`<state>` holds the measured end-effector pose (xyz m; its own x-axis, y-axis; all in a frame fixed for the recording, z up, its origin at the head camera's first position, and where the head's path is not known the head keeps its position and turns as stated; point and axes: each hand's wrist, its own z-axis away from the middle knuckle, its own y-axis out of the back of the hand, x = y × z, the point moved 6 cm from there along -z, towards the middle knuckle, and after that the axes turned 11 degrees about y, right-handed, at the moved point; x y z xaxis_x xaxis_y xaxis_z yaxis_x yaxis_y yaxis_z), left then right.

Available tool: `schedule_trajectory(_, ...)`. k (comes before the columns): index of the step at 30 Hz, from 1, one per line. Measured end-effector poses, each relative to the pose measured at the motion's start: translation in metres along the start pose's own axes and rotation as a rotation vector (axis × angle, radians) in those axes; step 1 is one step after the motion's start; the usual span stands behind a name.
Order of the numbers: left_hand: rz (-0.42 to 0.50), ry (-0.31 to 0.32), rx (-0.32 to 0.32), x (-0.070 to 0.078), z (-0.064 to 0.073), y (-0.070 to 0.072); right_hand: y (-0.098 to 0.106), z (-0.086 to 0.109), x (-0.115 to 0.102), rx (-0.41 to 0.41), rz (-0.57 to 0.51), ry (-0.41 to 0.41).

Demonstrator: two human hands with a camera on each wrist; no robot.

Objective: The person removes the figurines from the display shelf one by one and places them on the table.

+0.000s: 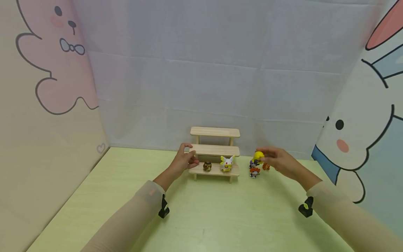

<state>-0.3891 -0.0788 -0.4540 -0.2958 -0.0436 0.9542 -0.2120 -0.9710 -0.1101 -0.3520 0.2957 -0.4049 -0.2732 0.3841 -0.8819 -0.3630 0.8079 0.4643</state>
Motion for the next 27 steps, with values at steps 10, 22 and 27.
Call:
schedule_trajectory(10,-0.002,0.002,0.002,0.000,0.001,0.000,0.005,0.015,0.018,-0.021,-0.042,0.018)
schedule_trajectory(22,0.007,-0.002,0.009,0.000,0.001,-0.001,0.011,0.028,0.039,-0.030,-0.052,-0.008)
schedule_trajectory(27,0.007,0.001,0.017,0.001,0.002,-0.001,0.013,0.030,0.041,-0.026,-0.056,-0.016)
